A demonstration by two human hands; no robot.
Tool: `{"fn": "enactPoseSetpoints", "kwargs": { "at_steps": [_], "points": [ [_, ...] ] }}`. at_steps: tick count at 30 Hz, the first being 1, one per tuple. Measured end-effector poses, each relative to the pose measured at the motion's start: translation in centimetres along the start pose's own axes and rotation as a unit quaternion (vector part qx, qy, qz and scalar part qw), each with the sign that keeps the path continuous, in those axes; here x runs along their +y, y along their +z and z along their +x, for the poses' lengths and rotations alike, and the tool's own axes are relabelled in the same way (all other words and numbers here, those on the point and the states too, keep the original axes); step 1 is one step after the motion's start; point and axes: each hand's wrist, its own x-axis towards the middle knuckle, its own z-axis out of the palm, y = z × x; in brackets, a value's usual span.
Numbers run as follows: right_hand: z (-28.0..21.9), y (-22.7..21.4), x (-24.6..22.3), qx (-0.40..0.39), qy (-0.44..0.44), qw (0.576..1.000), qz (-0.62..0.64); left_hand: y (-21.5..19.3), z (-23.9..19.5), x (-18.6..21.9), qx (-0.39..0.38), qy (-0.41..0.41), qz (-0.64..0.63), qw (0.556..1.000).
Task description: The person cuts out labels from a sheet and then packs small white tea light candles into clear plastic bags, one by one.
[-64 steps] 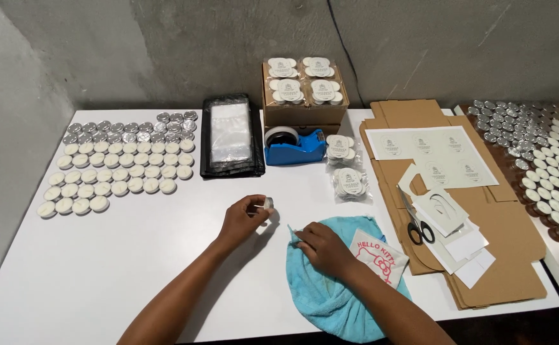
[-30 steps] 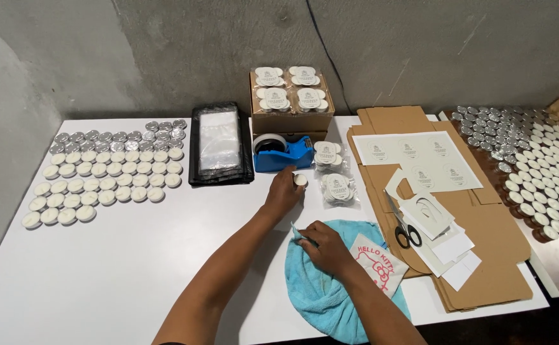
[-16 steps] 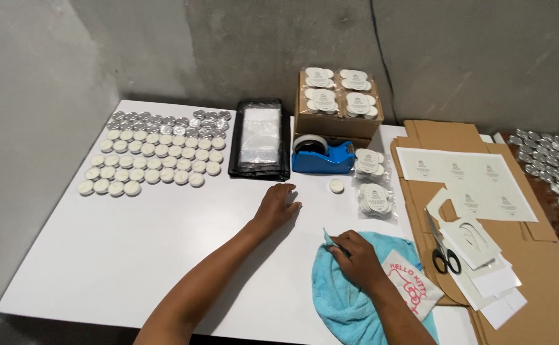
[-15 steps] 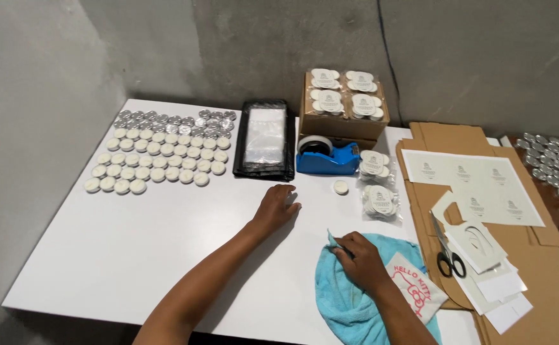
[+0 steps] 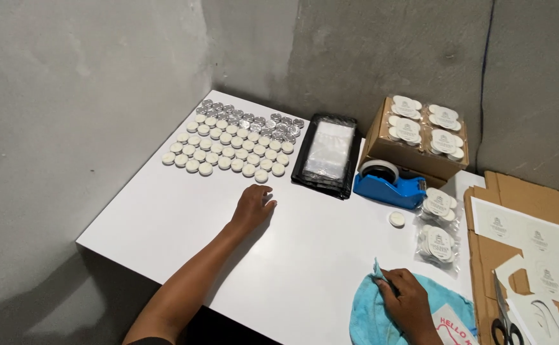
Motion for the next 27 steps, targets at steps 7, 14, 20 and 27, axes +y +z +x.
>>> {"fn": "enactPoseSetpoints", "kwargs": {
  "at_steps": [7, 14, 20, 27],
  "points": [
    [0.2, 1.0, 2.0, -0.006, -0.006, 1.0, -0.014, -5.6, 0.9, -3.0, 0.153, -0.066, 0.032, 0.986],
    [0.2, 1.3, 2.4, 0.004, 0.001, 1.0, -0.022, -10.5, 2.0, -3.7, 0.177, -0.232, 0.164, 0.942],
    [0.1, 1.0, 1.8, 0.0, 0.009, 1.0, -0.015, -10.4, 2.3, -5.6, 0.17, -0.225, 0.216, 0.935],
    [0.1, 0.7, 1.5, 0.002, -0.01, 1.0, 0.002, -10.8, 2.5, -4.6, 0.147, -0.243, 0.212, 0.935]
  ]
}}
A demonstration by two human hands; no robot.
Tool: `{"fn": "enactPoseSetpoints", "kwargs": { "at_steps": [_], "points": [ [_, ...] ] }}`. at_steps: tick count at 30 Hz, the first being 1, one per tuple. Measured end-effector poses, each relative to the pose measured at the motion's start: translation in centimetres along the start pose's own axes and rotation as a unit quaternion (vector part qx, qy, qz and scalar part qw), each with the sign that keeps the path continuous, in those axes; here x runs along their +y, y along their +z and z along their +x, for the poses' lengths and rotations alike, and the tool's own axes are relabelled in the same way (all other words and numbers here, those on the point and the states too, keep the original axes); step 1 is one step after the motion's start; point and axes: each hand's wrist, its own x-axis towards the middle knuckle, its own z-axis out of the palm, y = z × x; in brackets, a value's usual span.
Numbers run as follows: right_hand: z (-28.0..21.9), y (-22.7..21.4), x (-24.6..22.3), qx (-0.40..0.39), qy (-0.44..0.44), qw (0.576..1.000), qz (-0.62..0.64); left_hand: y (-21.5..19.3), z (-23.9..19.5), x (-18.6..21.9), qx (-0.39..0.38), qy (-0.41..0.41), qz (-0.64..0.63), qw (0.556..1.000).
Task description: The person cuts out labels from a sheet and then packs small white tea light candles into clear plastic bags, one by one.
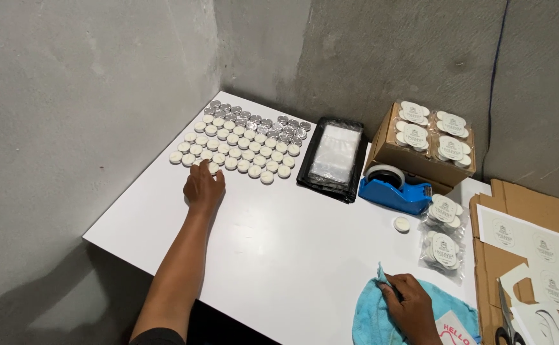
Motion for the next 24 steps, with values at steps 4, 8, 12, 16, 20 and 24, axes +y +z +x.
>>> {"fn": "enactPoseSetpoints", "kwargs": {
  "at_steps": [4, 8, 12, 16, 20, 24],
  "points": [
    [0.1, 0.2, 0.0, 0.007, 0.009, 1.0, 0.01, 0.2, 0.2, -0.1, -0.017, -0.001, 0.017, 1.0],
    [0.0, 0.0, -0.3, 0.021, -0.012, 1.0, 0.005, 0.2, 0.1, 0.0, -0.014, 0.0, 0.014, 1.0],
    [0.0, -0.2, -0.7, 0.013, -0.006, 1.0, 0.011, -0.2, -0.2, 0.0, -0.03, 0.003, -0.009, 1.0],
    [0.3, 0.1, -0.2, 0.009, -0.005, 1.0, -0.004, -0.9, -1.1, 0.9, -0.061, -0.011, -0.042, 0.997],
    [0.0, -0.7, -1.6, 0.021, -0.029, 0.999, 0.023, -0.2, -2.2, 2.0, -0.128, 0.009, -0.065, 0.99],
    [0.0, -0.5, -2.0, 0.037, -0.073, 0.996, 0.039, 3.2, -2.2, 1.7, -0.153, 0.086, -0.106, 0.979]
  ]
}}
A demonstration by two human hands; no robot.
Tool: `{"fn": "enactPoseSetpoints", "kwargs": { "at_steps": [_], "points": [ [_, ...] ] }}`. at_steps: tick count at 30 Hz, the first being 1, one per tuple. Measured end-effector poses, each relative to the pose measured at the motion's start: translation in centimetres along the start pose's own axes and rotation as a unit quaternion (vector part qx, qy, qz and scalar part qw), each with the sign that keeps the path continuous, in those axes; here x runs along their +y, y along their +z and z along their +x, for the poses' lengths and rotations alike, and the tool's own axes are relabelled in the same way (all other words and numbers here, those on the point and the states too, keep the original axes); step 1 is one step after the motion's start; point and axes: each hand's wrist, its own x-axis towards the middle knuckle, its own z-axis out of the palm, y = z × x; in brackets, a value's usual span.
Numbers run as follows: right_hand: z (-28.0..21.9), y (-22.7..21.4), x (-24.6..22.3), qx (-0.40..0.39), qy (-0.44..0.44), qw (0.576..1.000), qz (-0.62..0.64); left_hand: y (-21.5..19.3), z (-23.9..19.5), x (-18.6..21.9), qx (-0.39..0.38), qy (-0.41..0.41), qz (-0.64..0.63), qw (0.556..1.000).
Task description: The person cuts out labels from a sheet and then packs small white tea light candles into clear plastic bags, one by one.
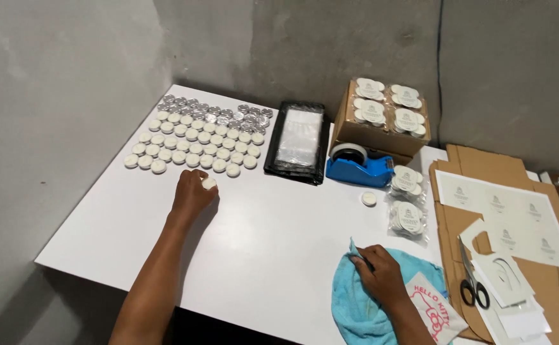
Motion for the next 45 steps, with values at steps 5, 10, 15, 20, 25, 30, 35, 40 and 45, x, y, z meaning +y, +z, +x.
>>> {"fn": "enactPoseSetpoints", "kwargs": {
  "at_steps": [5, 10, 15, 20, 25, 30, 35, 40, 45],
  "points": [
    [0.6, -0.9, -2.0, -0.014, -0.001, 1.0, 0.027, -0.6, -3.7, 6.3, -0.12, 0.007, 0.007, 0.993],
    [1.6, -0.7, -2.5, -0.055, 0.078, 0.994, 0.05, -3.7, -8.7, 14.8, -0.195, 0.076, -0.04, 0.977],
    [2.6, 0.0, -3.0, -0.069, 0.075, 0.988, 0.116, -2.7, -10.6, 18.5, -0.27, 0.101, -0.059, 0.956],
    [3.5, 0.9, -2.5, -0.052, 0.074, 0.98, 0.175, 0.0, -12.6, 20.5, -0.326, 0.132, -0.083, 0.932],
    [4.5, 1.6, -3.2, -0.045, 0.072, 0.973, 0.214, 3.5, -13.3, 20.4, -0.364, 0.154, -0.125, 0.91],
    [5.2, 2.3, -3.6, -0.051, 0.061, 0.959, 0.273, 5.8, -13.8, 20.0, -0.371, 0.142, -0.176, 0.901],
    [5.2, 3.0, -4.0, -0.032, -0.002, 0.969, 0.245, 6.7, -14.0, 19.7, -0.363, 0.08, -0.223, 0.901],
    [4.9, 2.6, -5.1, -0.023, -0.071, 0.976, 0.203, 8.6, -13.8, 18.0, -0.336, 0.049, -0.236, 0.911],
    [4.8, 2.5, -5.8, -0.025, -0.084, 0.979, 0.184, 7.9, -14.2, 18.2, -0.341, 0.044, -0.255, 0.904]
  ]
}}
